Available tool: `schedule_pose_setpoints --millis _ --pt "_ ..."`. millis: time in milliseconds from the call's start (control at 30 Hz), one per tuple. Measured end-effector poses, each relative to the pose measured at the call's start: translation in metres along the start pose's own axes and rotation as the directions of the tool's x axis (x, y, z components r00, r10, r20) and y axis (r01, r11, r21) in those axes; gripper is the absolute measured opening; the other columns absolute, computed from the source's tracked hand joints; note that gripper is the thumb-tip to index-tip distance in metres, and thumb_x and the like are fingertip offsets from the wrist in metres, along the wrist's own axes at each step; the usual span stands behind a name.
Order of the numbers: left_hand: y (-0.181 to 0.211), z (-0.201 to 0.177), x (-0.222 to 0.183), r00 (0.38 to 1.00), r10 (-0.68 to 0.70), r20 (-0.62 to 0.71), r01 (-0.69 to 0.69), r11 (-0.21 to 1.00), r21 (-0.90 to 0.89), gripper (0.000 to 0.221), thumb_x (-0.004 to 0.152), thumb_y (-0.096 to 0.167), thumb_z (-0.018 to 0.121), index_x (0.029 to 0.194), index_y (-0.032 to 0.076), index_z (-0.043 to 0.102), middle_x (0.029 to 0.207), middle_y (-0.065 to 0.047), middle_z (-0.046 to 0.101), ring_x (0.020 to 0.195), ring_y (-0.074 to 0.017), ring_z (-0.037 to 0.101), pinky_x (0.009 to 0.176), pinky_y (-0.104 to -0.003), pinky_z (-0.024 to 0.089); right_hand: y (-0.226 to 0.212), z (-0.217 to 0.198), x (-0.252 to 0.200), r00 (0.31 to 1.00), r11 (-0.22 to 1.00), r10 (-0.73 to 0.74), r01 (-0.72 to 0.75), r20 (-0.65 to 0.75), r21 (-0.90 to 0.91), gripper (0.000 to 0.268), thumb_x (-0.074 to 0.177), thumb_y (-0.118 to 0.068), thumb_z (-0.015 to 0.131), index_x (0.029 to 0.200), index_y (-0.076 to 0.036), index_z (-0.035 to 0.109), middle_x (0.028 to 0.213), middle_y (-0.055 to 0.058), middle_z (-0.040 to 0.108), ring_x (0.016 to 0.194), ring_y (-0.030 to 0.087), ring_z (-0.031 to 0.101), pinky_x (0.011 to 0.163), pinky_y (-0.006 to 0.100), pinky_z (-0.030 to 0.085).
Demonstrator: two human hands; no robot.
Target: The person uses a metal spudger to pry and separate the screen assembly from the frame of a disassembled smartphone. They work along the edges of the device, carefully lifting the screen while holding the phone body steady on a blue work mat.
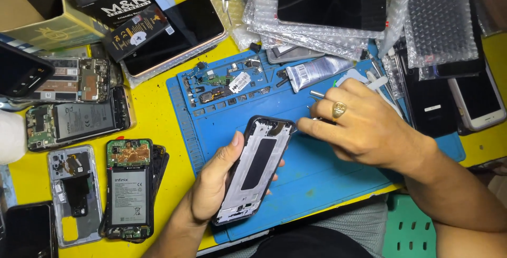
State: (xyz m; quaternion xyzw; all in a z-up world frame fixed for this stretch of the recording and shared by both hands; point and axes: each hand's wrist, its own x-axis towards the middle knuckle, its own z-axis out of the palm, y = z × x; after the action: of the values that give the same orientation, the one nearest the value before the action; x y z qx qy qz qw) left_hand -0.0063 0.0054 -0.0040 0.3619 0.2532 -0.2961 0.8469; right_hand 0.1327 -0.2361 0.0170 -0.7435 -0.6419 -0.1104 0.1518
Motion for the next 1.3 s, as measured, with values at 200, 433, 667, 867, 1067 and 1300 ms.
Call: schedule_pose_setpoints --millis 200,433,667,867,1067,1300 --pt "0.000 -0.002 0.000 0.999 -0.033 0.031 0.034 0.999 -0.037 0.079 0.092 0.059 0.042 0.140 0.000 0.065 0.111 -0.024 0.075 0.089 -0.0297 0.072 0.070 -0.040 0.060 -0.007 -0.004 0.007 0.994 1.000 0.016 -0.014 -0.107 0.018 0.020 0.102 -0.026 0.070 0.091 -0.009 0.067 0.076 0.002 0.052 0.059 0.021 0.051 0.053 0.033 0.042" --pt "0.002 -0.010 0.000 0.995 -0.089 0.038 0.092 0.989 -0.117 0.085 0.091 0.065 0.040 0.143 0.003 0.062 0.114 -0.024 0.073 0.089 -0.0293 0.071 0.074 -0.041 0.059 -0.009 -0.001 0.003 0.980 0.933 0.194 -0.171 -0.042 0.316 0.012 0.100 -0.019 0.067 0.100 -0.008 0.064 0.075 0.005 0.056 0.060 0.023 0.054 0.059 0.035 0.047" --pt "0.005 -0.007 -0.004 0.957 0.027 0.289 -0.032 0.999 0.012 0.076 0.096 0.061 0.038 0.152 0.011 0.045 0.123 -0.024 0.067 0.099 -0.0307 0.070 0.076 -0.038 0.061 -0.016 0.005 0.008 0.826 0.340 0.430 -0.522 0.364 0.782 0.040 0.087 -0.017 0.075 0.125 -0.005 0.068 0.103 0.006 0.080 0.089 0.012 0.077 0.083 0.025 0.062" --pt "0.028 0.002 -0.017 0.940 0.022 0.340 0.095 0.941 -0.324 0.093 0.092 0.071 0.034 0.161 0.010 0.037 0.135 -0.035 0.058 0.094 -0.0532 0.067 0.066 -0.056 0.062 -0.023 0.006 0.006 0.735 -0.139 0.486 -0.469 0.473 0.872 0.029 0.089 -0.014 0.074 0.114 0.001 0.070 0.099 0.010 0.080 0.084 0.011 0.071 0.073 0.023 0.054" --pt "0.024 0.014 -0.015 0.758 0.595 0.268 -0.652 0.672 0.352 0.091 0.088 0.040 0.066 0.162 0.013 0.022 0.161 -0.018 0.041 0.144 -0.0289 0.047 0.124 -0.045 0.033 -0.057 0.020 0.006 0.664 -0.570 0.563 -0.119 0.492 0.813 0.016 0.097 -0.006 0.067 0.111 -0.007 0.060 0.056 -0.001 0.049 0.034 0.006 0.029 0.036 0.022 0.023" --pt "-0.004 0.032 0.026 0.394 0.908 0.141 -0.811 0.416 -0.413 0.102 0.091 0.047 0.082 0.162 -0.004 0.030 0.150 -0.025 0.053 0.150 -0.0417 0.046 0.136 -0.060 0.028 -0.105 0.053 0.020 0.592 -0.693 0.608 0.069 0.530 0.718 0.024 0.096 -0.007 0.067 0.116 -0.008 0.054 0.052 0.002 0.050 0.031 0.007 0.027 0.036 0.024 0.021"
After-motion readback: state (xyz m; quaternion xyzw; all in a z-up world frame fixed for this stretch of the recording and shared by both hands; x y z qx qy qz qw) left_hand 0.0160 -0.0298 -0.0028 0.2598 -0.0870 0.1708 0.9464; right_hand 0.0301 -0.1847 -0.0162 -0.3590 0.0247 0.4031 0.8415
